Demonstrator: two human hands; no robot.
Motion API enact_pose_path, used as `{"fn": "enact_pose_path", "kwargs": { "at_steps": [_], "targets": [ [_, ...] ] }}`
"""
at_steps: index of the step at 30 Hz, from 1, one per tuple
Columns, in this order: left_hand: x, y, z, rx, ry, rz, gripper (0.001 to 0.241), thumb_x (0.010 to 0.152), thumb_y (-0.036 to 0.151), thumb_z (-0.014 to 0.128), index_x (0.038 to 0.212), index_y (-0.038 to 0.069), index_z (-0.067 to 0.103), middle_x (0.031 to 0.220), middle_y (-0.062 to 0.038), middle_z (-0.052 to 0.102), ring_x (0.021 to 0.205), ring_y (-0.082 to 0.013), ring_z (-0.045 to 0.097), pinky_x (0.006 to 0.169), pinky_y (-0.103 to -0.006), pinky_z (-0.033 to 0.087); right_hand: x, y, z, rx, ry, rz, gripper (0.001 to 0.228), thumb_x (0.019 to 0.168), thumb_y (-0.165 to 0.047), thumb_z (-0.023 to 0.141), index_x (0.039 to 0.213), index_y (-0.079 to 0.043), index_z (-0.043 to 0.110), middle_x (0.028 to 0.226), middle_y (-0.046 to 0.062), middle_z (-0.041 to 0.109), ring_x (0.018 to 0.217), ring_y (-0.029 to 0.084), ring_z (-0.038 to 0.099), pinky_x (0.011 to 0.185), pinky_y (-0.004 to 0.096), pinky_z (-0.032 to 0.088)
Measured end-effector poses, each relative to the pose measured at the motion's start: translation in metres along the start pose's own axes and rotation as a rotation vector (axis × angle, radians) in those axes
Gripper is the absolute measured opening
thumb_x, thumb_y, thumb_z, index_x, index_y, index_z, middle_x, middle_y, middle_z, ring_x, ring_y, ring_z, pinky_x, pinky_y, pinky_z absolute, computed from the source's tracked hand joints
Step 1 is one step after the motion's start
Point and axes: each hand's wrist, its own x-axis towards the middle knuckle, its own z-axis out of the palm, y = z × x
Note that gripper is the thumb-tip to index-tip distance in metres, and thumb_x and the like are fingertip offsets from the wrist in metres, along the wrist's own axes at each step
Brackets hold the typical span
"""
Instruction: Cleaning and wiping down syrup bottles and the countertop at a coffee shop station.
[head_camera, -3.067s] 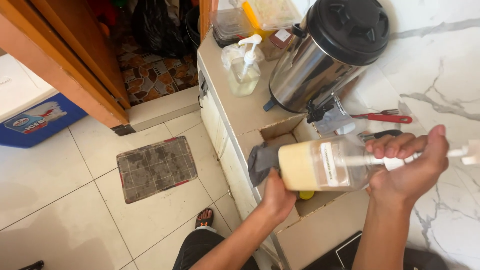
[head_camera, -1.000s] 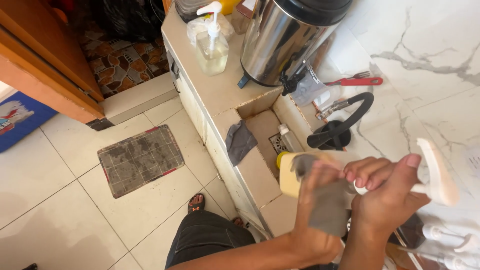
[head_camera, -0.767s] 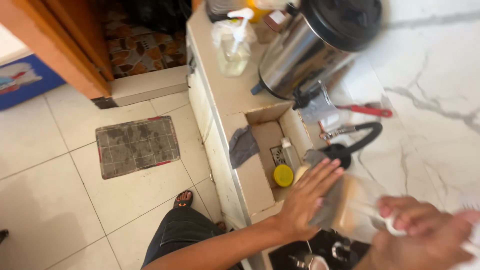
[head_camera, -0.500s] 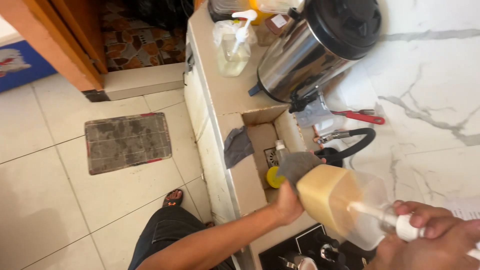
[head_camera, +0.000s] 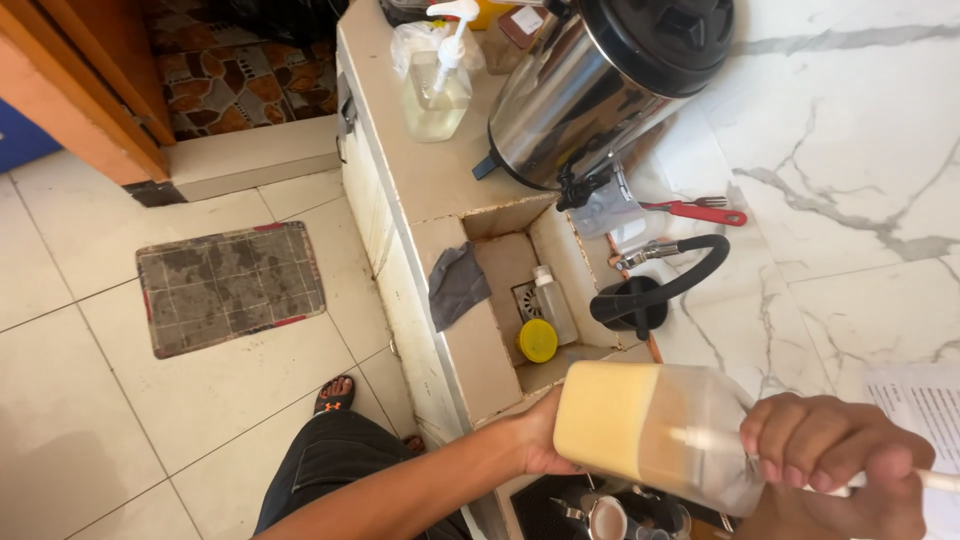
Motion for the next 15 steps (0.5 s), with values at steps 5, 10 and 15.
{"fn": "enact_pose_path", "kwargs": {
  "at_steps": [5,10,15],
  "targets": [
    [-0.015,-0.012,0.036,-0.046,0.206,0.349,0.055,0.107,0.038,0.028,0.145,0.009,0.054,0.141,-0.007,0.064,0.132,-0.0222,0.06,0.113,-0.0407,0.045,-0.031,-0.008,0.025,0.097,0.386,-0.03,0.076,0.133,-0.04,0.018,0.081,-0.003,0.06,0.071,0.01,0.054,0.064,0.026,0.05,0.066,0.042,0.046],
    [-0.052,0.003,0.068,0.983,0.375,0.974,0.051,0.108,0.021,0.024,0.141,-0.004,0.054,0.146,-0.029,0.053,0.143,-0.0442,0.04,0.12,-0.0484,0.035,-0.053,-0.008,0.007,0.087,0.461,-0.083,0.069,0.134,-0.035,0.016,0.083,-0.005,0.051,0.073,0.011,0.048,0.066,0.025,0.041,0.07,0.045,0.041],
    [-0.064,-0.006,0.109,1.649,0.308,1.196,0.054,0.098,0.016,0.038,0.146,-0.006,0.052,0.162,-0.028,0.045,0.161,-0.045,0.035,0.133,-0.0516,0.025,-0.026,-0.012,0.037,0.132,0.417,-0.06,0.064,0.124,-0.039,0.016,0.082,-0.005,0.051,0.071,0.013,0.053,0.065,0.028,0.045,0.068,0.051,0.043]
  ]
}}
